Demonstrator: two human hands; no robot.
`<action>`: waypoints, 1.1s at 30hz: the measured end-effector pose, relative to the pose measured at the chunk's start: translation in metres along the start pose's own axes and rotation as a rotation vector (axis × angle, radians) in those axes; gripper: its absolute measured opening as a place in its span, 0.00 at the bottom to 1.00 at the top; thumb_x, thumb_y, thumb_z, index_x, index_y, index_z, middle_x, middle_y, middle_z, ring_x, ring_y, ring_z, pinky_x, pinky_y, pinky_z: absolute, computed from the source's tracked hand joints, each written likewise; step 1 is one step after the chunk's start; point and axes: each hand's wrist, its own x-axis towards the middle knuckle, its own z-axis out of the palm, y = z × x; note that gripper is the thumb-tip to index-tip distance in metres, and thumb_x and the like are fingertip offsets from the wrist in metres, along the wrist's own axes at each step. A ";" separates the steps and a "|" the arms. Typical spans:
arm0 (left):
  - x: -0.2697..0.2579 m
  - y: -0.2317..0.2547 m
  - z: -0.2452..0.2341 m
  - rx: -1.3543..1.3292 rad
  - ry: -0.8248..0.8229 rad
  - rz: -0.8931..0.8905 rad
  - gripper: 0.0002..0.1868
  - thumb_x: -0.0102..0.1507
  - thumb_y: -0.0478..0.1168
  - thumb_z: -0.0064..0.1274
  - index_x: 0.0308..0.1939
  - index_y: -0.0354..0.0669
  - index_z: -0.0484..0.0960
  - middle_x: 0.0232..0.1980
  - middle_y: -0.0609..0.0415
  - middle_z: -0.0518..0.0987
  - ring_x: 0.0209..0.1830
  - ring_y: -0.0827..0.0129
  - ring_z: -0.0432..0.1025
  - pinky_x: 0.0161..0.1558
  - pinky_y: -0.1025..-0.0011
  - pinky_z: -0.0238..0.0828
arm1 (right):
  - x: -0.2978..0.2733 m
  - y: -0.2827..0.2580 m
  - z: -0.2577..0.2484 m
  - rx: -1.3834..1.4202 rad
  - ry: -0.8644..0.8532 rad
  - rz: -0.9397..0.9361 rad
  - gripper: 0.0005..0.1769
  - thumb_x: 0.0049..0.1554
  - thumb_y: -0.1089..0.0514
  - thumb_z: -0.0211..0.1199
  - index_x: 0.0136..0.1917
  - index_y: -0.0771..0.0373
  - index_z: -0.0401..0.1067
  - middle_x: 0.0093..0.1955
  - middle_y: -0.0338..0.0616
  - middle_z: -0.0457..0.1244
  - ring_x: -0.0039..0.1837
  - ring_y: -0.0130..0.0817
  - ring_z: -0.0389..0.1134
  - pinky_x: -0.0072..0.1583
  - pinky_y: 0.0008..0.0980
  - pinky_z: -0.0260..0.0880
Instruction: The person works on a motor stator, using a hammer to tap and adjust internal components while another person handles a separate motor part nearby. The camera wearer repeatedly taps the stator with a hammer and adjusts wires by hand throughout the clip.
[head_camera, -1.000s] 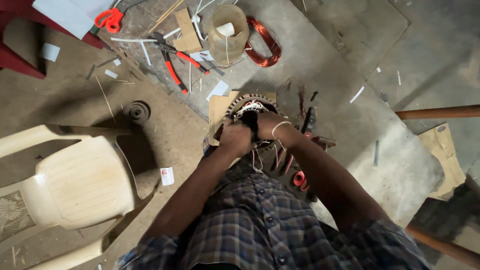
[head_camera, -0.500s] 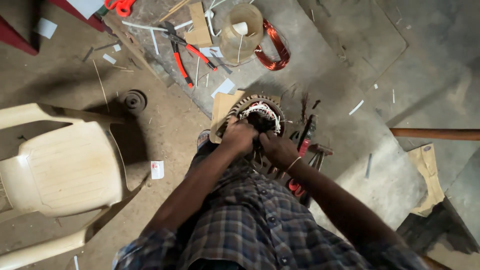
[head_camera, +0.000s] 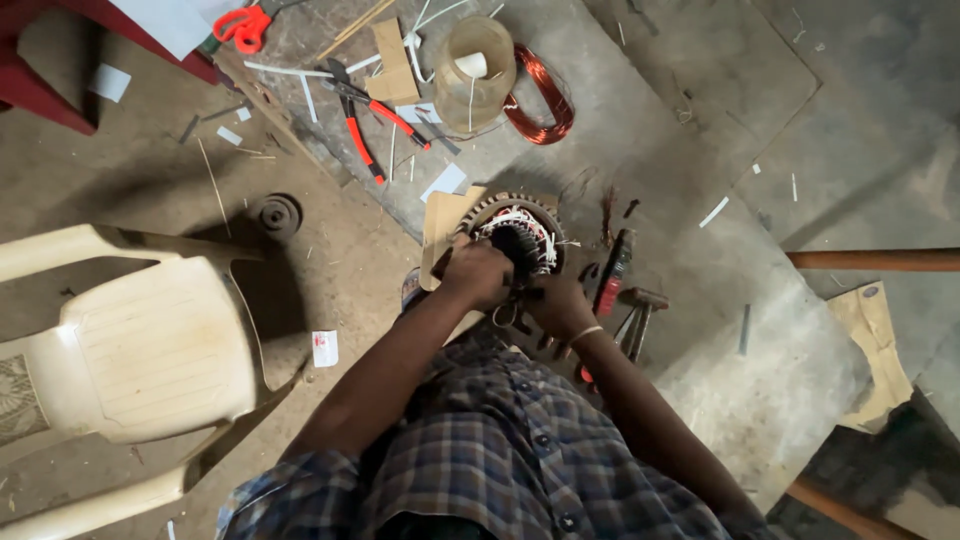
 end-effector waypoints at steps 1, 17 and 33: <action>0.001 -0.002 0.006 -0.012 0.019 0.000 0.08 0.53 0.46 0.62 0.36 0.59 0.89 0.46 0.60 0.84 0.58 0.62 0.71 0.67 0.51 0.55 | 0.005 0.005 0.001 -0.146 0.073 -0.191 0.11 0.60 0.46 0.69 0.52 0.52 0.82 0.43 0.41 0.70 0.40 0.36 0.72 0.46 0.31 0.67; -0.002 0.009 0.001 0.064 -0.033 -0.007 0.18 0.57 0.59 0.61 0.43 0.56 0.87 0.46 0.54 0.82 0.58 0.55 0.70 0.63 0.49 0.56 | 0.074 -0.024 -0.060 0.156 0.156 -0.018 0.28 0.48 0.45 0.77 0.51 0.67 0.73 0.45 0.49 0.69 0.48 0.46 0.72 0.50 0.46 0.72; -0.006 0.008 0.019 0.001 0.133 0.016 0.12 0.56 0.55 0.61 0.36 0.58 0.91 0.43 0.56 0.84 0.55 0.60 0.70 0.61 0.52 0.51 | -0.021 -0.035 -0.036 0.097 0.224 0.131 0.31 0.59 0.40 0.71 0.30 0.68 0.72 0.26 0.53 0.59 0.31 0.45 0.61 0.38 0.43 0.61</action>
